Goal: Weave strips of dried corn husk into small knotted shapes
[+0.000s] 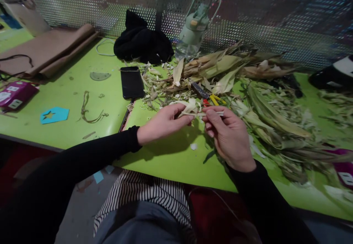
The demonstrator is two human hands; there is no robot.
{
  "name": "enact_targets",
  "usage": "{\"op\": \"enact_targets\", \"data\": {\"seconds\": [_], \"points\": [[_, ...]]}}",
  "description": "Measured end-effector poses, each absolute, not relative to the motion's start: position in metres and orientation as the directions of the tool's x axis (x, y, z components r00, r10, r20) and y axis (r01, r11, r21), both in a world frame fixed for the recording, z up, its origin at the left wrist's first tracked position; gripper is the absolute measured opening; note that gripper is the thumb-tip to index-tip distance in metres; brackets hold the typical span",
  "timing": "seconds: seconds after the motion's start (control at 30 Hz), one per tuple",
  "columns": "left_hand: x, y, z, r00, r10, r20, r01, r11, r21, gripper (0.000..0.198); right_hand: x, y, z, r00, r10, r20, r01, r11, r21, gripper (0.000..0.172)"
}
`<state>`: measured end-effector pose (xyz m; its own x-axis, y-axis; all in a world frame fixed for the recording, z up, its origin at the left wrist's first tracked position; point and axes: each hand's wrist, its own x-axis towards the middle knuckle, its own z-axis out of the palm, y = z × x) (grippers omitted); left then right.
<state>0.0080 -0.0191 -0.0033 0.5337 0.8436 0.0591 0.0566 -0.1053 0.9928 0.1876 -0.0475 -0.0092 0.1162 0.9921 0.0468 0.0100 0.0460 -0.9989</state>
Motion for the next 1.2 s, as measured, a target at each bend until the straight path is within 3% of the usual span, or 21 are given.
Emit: {"op": "enact_targets", "data": {"seconds": [0.17,0.3,0.47,0.6,0.87,1.0,1.2], "points": [[0.008,-0.019,0.002,0.520,0.854,0.003,0.020,-0.015,1.000,0.026,0.189,-0.048,-0.007,0.119,0.992,0.042,-0.030,0.046,-0.999,0.025],[0.008,-0.019,-0.003,0.491,0.871,0.000,0.115,-0.065,0.991,0.022,0.187,-0.050,-0.006,0.050,0.998,0.049,-0.041,0.051,-0.998,0.026],[0.008,-0.019,-0.009,0.523,0.848,0.082,0.103,-0.159,0.982,0.017,0.183,-0.051,-0.005,-0.002,0.999,0.045,-0.217,0.044,-0.975,0.025],[0.008,-0.020,-0.014,0.550,0.826,0.121,0.147,-0.238,0.960,0.019,0.183,-0.050,-0.003,-0.054,0.998,-0.044,-0.287,-0.057,-0.956,0.023],[0.008,-0.024,-0.012,0.618,0.764,0.186,0.250,-0.415,0.875,0.016,0.185,-0.049,0.002,-0.135,0.951,-0.277,-0.206,-0.300,-0.931,0.034],[0.007,-0.026,-0.009,0.655,0.733,0.185,0.279,-0.461,0.842,0.011,0.183,-0.052,0.003,-0.094,0.963,-0.252,-0.259,-0.268,-0.928,0.031],[0.008,-0.031,-0.002,0.688,0.718,0.103,0.264,-0.380,0.887,0.015,0.178,-0.055,0.005,-0.082,0.975,-0.208,-0.302,-0.223,-0.927,0.024]]}}
